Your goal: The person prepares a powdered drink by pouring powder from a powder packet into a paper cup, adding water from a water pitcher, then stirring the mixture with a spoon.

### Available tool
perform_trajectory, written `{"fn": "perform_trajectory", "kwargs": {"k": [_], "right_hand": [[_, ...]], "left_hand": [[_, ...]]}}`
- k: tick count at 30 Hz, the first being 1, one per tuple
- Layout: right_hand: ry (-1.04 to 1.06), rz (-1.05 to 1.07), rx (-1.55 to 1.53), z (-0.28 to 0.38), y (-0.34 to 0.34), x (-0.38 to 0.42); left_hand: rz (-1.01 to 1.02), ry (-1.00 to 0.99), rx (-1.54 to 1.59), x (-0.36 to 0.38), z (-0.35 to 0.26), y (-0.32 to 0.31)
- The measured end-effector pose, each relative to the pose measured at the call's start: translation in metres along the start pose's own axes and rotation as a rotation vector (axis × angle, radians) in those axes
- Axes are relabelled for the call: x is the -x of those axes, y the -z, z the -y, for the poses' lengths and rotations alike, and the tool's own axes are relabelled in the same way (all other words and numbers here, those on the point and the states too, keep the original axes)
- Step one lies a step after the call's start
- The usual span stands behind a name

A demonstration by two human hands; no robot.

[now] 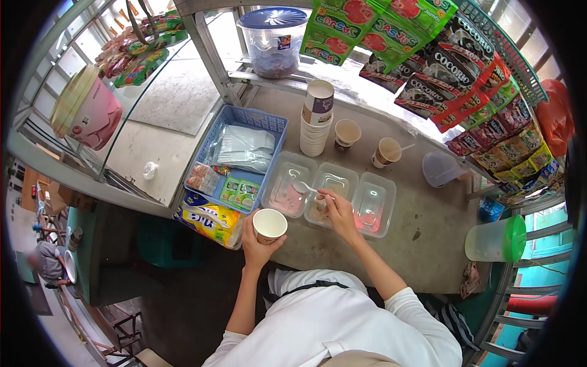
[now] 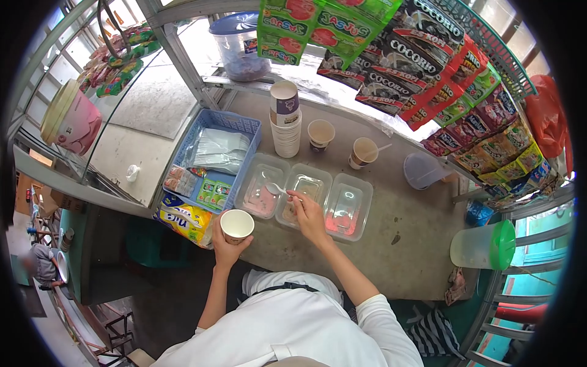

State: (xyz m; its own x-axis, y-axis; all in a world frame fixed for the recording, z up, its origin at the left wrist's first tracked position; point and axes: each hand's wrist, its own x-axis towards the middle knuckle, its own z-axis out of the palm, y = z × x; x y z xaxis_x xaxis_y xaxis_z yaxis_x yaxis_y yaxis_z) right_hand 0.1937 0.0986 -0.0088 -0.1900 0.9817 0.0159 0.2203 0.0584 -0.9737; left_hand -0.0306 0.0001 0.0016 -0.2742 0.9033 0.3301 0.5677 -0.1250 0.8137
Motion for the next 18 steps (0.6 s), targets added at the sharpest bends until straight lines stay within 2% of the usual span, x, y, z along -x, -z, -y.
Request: {"fn": "perform_trajectory", "kwargs": {"k": [7,13,18], "right_hand": [[-0.094,-0.006,-0.035,-0.012,-0.010,0.010],[-0.276,0.003,-0.257,-0.005,-0.013,0.017],[-0.376,0.033,-0.474,-0.017,-0.012,0.015]], "left_hand": [[-0.012,0.000,-0.020,0.002,0.007,0.004],[0.003,0.041,0.066,0.004,0.008,0.000],[-0.004,0.055,-0.020,0.004,0.011,-0.003]]}}
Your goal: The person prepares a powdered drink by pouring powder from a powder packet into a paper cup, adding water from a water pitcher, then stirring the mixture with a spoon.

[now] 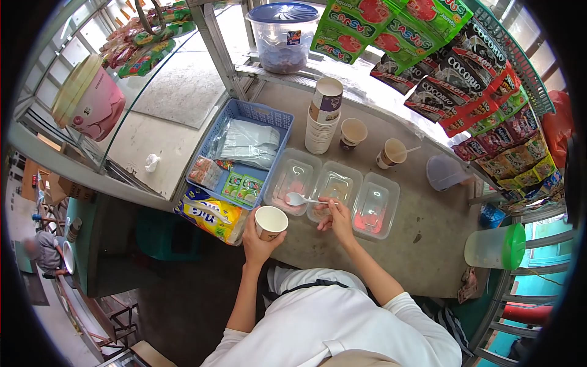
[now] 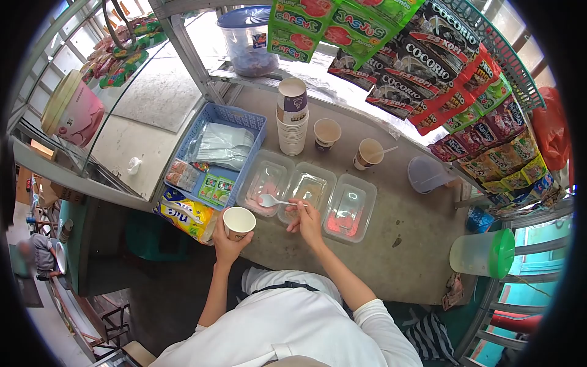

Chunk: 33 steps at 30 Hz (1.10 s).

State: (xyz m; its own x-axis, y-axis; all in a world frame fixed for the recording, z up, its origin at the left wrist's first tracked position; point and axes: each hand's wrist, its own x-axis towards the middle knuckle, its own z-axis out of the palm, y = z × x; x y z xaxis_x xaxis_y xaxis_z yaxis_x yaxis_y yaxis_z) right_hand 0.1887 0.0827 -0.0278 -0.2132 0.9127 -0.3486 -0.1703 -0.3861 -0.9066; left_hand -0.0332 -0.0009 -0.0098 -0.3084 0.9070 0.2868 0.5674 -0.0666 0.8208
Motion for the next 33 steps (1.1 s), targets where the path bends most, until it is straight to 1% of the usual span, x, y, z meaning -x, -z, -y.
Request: {"fn": "perform_trajectory", "kwargs": {"k": [7,10,13,16,19,22,25,28,31,33], "right_hand": [[-0.056,0.017,-0.101,0.010,0.001,0.005],[-0.016,0.053,-0.149,0.020,-0.001,0.012],[0.062,0.282,-0.022,0.036,-0.002,0.023],[0.161,0.274,0.089,0.041,-0.005,0.026],[0.171,0.130,0.049,0.039,-0.005,0.016],[0.198,0.013,0.209,0.028,-0.003,0.002],[0.256,0.002,0.362,0.018,0.001,-0.005],[0.242,0.017,0.393,0.013,0.001,-0.003],[0.213,0.016,0.331,0.010,-0.001,-0.002],[0.214,0.008,0.329,0.009,-0.002,-0.001]], "left_hand": [[0.019,0.028,-0.087,-0.001,0.000,-0.005],[0.045,0.049,-0.131,-0.002,-0.002,-0.009],[0.045,0.070,-0.031,-0.004,-0.005,-0.011],[0.060,0.087,0.005,-0.004,-0.011,-0.010],[0.057,0.094,-0.031,-0.001,-0.007,-0.011],[0.038,0.040,-0.102,0.001,-0.007,-0.008],[0.009,-0.028,-0.114,0.001,-0.005,-0.005],[-0.001,-0.043,-0.074,0.005,0.004,-0.004],[0.051,0.029,0.038,0.008,0.010,-0.004],[0.055,0.012,0.005,0.008,0.006,-0.003]]}}
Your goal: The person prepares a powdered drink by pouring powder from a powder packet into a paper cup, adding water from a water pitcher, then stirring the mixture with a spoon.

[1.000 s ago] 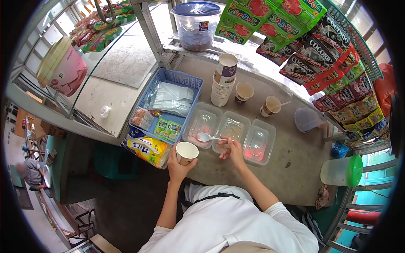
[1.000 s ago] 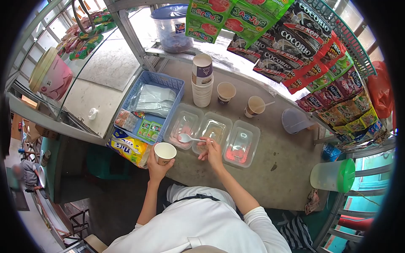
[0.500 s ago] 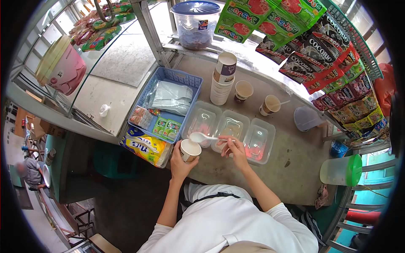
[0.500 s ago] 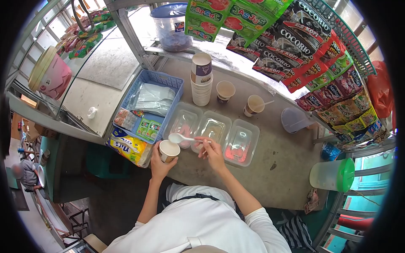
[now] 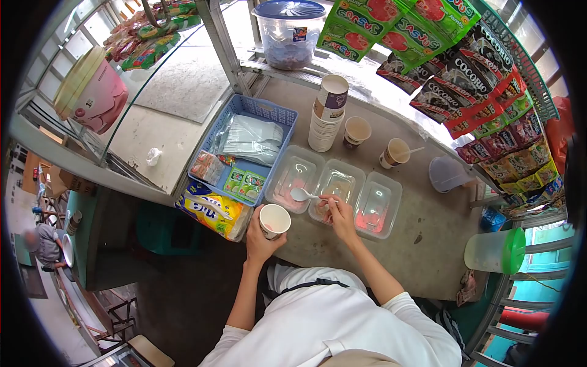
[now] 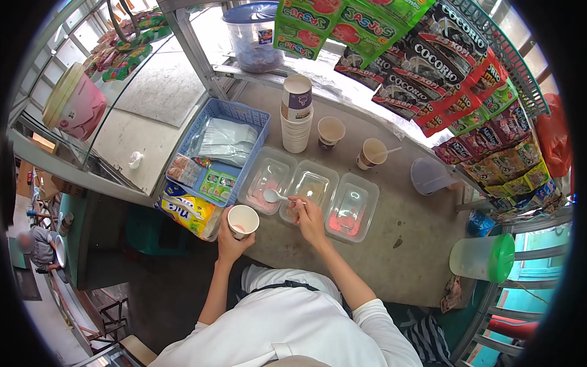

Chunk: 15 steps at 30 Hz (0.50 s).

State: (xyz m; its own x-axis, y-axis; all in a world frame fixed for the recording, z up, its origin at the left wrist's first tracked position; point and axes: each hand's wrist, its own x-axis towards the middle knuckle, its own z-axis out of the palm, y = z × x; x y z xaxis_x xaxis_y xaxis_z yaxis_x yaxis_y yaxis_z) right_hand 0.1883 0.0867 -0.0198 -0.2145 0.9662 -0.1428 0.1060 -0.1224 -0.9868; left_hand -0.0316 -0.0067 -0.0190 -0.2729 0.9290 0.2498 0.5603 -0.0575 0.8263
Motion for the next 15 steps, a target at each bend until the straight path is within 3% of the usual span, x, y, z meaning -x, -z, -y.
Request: {"fn": "perform_trajectory", "kwargs": {"k": [10,15], "right_hand": [[-0.030,0.053,0.016,-0.003,-0.009,0.006],[-0.132,0.096,-0.141,0.003,-0.015,0.002]], "left_hand": [[-0.061,-0.031,-0.083,0.003,0.000,0.000],[-0.109,-0.038,-0.061,0.006,0.005,-0.003]]}}
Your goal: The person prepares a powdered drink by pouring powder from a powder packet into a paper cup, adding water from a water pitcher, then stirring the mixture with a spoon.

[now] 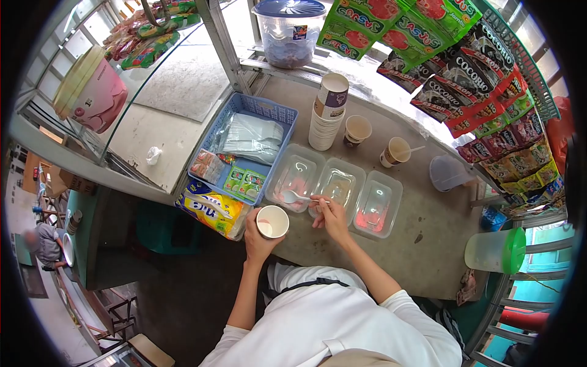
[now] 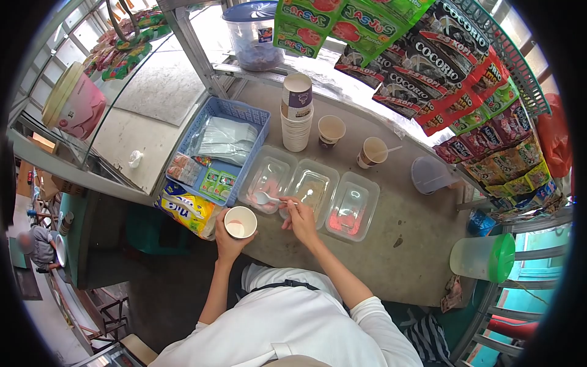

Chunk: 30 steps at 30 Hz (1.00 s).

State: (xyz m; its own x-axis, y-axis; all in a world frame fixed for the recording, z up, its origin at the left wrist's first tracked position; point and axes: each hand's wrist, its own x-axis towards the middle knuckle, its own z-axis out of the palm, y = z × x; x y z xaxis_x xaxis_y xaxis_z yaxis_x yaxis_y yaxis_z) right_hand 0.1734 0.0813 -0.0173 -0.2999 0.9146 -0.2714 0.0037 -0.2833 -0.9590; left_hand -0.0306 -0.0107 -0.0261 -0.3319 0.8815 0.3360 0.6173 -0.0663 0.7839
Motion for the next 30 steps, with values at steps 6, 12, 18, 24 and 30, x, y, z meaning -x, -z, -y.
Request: {"fn": "perform_trajectory", "kwargs": {"k": [6,12,18,24,30], "right_hand": [[-0.035,-0.004,-0.213,-0.012,0.011,-0.005],[0.010,0.054,-0.251,0.015,0.015,0.011],[0.194,0.149,-0.073,0.035,0.010,0.028],[0.163,-0.036,0.103,0.026,0.009,0.008],[0.127,-0.032,0.147,0.007,0.006,0.000]], "left_hand": [[0.019,0.017,0.040,-0.002,-0.003,0.003],[0.026,0.085,0.022,-0.005,0.002,-0.005],[0.026,0.088,-0.005,-0.006,-0.002,-0.006],[0.006,0.084,0.015,-0.001,0.001,-0.005],[0.020,0.061,0.019,-0.002,0.001,-0.002]]}}
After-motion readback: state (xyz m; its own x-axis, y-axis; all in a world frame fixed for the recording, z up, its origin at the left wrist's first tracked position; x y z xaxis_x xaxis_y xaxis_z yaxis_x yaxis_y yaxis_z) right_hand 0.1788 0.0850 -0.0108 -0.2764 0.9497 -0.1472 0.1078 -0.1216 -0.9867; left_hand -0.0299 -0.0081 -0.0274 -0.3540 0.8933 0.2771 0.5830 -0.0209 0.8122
